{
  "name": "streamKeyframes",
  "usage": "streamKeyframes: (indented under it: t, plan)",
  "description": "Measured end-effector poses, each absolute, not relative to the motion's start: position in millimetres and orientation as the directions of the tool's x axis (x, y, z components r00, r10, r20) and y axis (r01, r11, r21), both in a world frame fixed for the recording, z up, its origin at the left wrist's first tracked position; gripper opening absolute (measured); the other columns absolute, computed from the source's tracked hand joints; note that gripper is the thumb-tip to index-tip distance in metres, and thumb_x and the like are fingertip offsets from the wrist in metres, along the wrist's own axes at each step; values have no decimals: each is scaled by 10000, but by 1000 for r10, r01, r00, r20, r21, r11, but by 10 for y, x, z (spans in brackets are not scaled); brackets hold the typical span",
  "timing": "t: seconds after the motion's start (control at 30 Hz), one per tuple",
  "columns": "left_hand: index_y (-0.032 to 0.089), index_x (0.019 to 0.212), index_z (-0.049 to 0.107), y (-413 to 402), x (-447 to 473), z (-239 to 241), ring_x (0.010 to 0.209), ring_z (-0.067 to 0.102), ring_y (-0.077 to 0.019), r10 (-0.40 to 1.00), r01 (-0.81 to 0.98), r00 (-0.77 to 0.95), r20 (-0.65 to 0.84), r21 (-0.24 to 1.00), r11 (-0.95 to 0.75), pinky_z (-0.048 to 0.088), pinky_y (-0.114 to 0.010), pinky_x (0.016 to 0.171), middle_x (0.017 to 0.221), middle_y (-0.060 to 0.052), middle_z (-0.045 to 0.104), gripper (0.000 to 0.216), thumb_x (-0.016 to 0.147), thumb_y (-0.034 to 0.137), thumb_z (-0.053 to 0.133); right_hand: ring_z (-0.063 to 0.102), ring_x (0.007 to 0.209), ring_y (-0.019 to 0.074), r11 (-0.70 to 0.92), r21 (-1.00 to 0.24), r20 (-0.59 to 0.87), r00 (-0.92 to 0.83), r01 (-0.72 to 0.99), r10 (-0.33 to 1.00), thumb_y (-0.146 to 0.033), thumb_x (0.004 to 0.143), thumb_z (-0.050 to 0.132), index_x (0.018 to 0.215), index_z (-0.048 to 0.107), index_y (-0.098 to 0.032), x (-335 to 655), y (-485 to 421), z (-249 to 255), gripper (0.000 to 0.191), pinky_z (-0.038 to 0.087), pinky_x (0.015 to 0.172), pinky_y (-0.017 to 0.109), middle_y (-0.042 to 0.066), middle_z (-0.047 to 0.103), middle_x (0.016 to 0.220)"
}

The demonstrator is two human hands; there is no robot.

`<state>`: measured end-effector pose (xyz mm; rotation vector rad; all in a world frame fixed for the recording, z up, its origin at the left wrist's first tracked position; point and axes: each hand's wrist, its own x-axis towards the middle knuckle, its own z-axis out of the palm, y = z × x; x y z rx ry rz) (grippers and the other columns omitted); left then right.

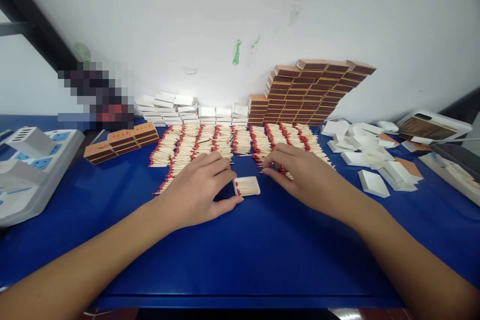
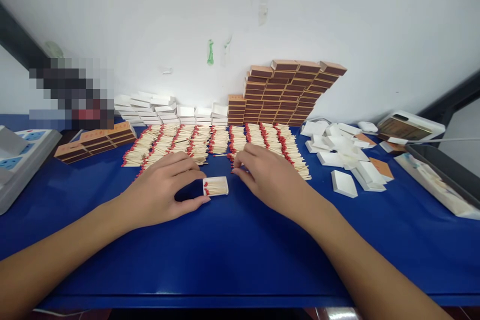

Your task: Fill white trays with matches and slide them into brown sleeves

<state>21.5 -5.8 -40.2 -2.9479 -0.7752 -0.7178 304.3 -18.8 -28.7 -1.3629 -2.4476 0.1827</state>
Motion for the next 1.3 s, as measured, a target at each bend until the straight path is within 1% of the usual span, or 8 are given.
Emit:
streamKeyframes:
  t: [0.1,0.2,0.33,0.57,0.9,1.07,1.2,1.3]
  plan:
    - [144,1106,750,-55,206,-408,989,634,-278,465,468,770,438,108,-877,540,-428,883,995,-94,703,274,1050,406,695,665,964,260,485,-238,162,-458,841,874,-231,1065,586,1001,664,-213,3147,-109,-322,102,513,818,399,88,666,1047]
    - [138,1105,752,-49,198,-417,986,632,-277,458,467,769,446,97,-879,536,-432,889,999,-92,705,286,1046,414,702,659,980,257,481,-266,117,-467,835,876,-236,1082,551,996,663,-215,3181,-62,-382,143,515,823,397,87,659,1056]
    - [136,1104,755,-47,199,-425,984,631,-279,447,464,772,452,80,-882,532,-434,882,992,-88,703,288,1041,413,708,657,1003,259,484,-277,164,-456,830,875,-243,1070,591,1066,672,-223,3172,-39,-425,83,516,838,394,89,662,1075]
    - [140,1098,754,-60,209,-414,992,638,-283,458,470,768,448,91,-878,537,-429,874,992,-91,703,290,1048,419,696,643,937,237,469,-342,147,-447,814,882,-225,1072,578,944,663,-222,3170,-19,-425,155,513,814,378,77,646,1021]
    - [143,1104,752,-53,205,-417,997,650,-281,452,469,768,453,83,-879,541,-426,887,991,-93,708,285,1051,417,692,647,906,239,522,-317,211,-478,792,853,-217,1058,566,940,660,-223,3168,-38,-386,152,514,781,364,82,658,992]
    - [146,1099,749,-56,205,-406,989,644,-276,457,470,771,444,88,-878,539,-417,868,988,-92,704,282,1062,416,673,665,930,235,539,-324,179,-509,777,842,-216,1055,575,925,673,-229,3178,-35,-391,163,522,800,358,81,677,1009]
    - [142,1101,748,-56,207,-403,976,641,-273,450,466,769,453,83,-881,537,-417,858,976,-88,702,283,1056,414,684,660,902,229,516,-329,179,-485,791,856,-222,1046,607,953,657,-234,3177,-36,-397,107,506,765,344,67,676,987]
    - [140,1097,750,-55,208,-406,982,642,-275,448,465,768,457,84,-882,540,-421,867,975,-88,701,282,1052,413,692,657,926,233,515,-343,180,-483,786,857,-226,1053,603,956,666,-234,3169,-33,-407,116,507,785,349,67,677,993]
